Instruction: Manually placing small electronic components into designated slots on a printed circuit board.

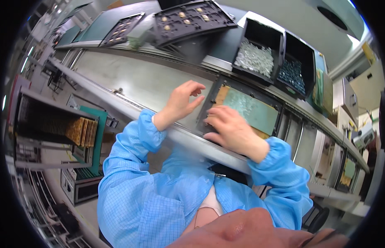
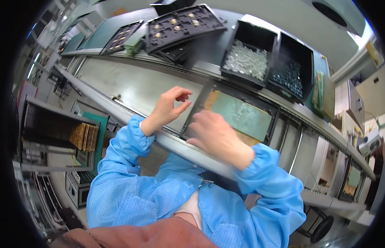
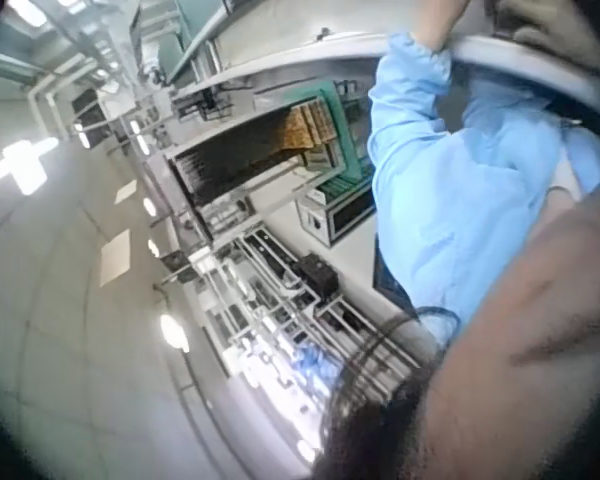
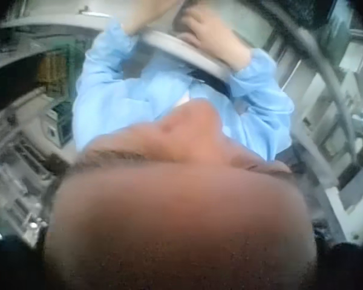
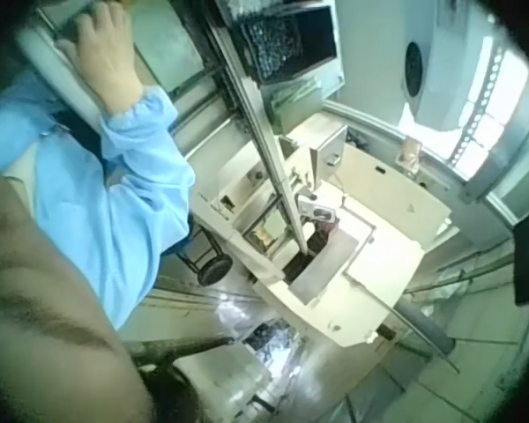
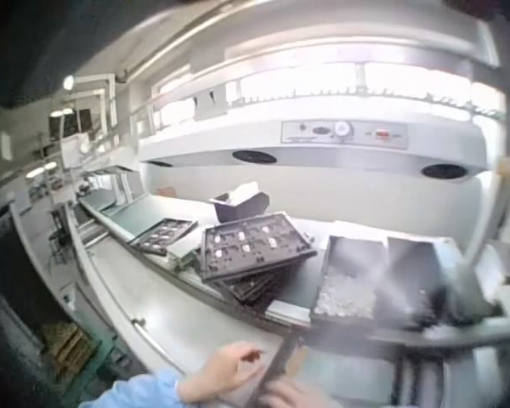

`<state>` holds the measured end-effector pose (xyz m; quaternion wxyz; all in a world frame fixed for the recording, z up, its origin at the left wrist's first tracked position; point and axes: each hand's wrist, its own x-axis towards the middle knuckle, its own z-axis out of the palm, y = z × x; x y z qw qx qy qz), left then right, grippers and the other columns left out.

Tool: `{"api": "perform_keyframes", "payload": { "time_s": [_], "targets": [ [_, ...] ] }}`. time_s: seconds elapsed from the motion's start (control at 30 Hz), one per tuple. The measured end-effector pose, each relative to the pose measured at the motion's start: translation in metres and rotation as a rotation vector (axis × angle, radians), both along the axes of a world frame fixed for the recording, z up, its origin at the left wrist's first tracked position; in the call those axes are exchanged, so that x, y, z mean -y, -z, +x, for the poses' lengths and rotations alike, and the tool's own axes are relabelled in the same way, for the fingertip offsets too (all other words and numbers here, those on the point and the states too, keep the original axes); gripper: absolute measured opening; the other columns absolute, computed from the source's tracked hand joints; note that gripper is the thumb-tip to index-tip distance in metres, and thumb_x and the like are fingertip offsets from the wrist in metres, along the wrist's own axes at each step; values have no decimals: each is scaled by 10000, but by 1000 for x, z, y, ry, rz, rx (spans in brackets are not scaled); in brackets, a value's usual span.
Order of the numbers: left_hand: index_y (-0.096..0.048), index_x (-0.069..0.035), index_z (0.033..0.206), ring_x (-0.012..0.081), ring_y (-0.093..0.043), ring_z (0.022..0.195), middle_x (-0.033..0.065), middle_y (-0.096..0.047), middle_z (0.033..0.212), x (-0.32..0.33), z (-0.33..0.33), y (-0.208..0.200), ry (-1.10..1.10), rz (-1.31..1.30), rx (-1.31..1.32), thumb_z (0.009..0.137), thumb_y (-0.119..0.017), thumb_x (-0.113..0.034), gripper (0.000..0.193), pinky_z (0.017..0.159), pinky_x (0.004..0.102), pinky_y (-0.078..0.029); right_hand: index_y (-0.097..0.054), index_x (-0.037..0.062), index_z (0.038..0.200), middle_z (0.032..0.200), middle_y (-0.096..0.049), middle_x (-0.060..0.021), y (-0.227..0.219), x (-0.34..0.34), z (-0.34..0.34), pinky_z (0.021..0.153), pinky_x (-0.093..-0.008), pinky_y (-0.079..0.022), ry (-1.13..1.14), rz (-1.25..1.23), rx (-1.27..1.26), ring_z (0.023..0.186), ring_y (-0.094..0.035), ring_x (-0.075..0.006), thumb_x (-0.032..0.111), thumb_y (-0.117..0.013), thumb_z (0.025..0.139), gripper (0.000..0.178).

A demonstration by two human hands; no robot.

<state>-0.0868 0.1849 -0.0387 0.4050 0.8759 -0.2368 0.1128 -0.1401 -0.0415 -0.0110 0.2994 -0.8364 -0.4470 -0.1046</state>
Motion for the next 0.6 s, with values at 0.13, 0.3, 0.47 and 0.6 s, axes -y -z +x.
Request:
{"api": "perform_keyframes", "payload": {
  "time_s": [0.13,0.3,0.47,0.6],
  "targets": [
    [-684,-34,999,203,-660,807,88,-644,875,-20,-35,-9,-173,-63,23,843,-674,-38,156,724,305,-527,-665,17,995,1051,-633,-117,17,-43,10,1046,-448,-402,-223,-163,71,1085,-570,-321,330,-674,883,332],
    [-689,-49,957,237,-644,785,80,-636,866,-104,-73,-2,-628,154,280,840,-662,-57,120,683,341,-518,-684,43,935,924,-650,-119,12,-26,17,1068,-476,-370,-207,-377,-24,989,-593,-296,281,-614,926,248],
    [-673,-83,876,284,-620,834,78,-624,866,-206,-122,20,-1082,382,395,818,-674,-101,61,713,400,-507,-692,46,848,851,-642,-114,-9,17,1,1089,-485,-363,-100,-397,-78,929,-596,-306,200,-595,926,198],
    [-657,-80,987,323,-592,940,109,-617,991,-283,-161,48,-1380,613,298,816,-674,-145,184,786,440,-497,-680,20,781,796,-642,-132,-15,64,-15,1051,-478,-396,10,-392,-147,863,-604,-323,182,-610,920,225]
  ]
}}
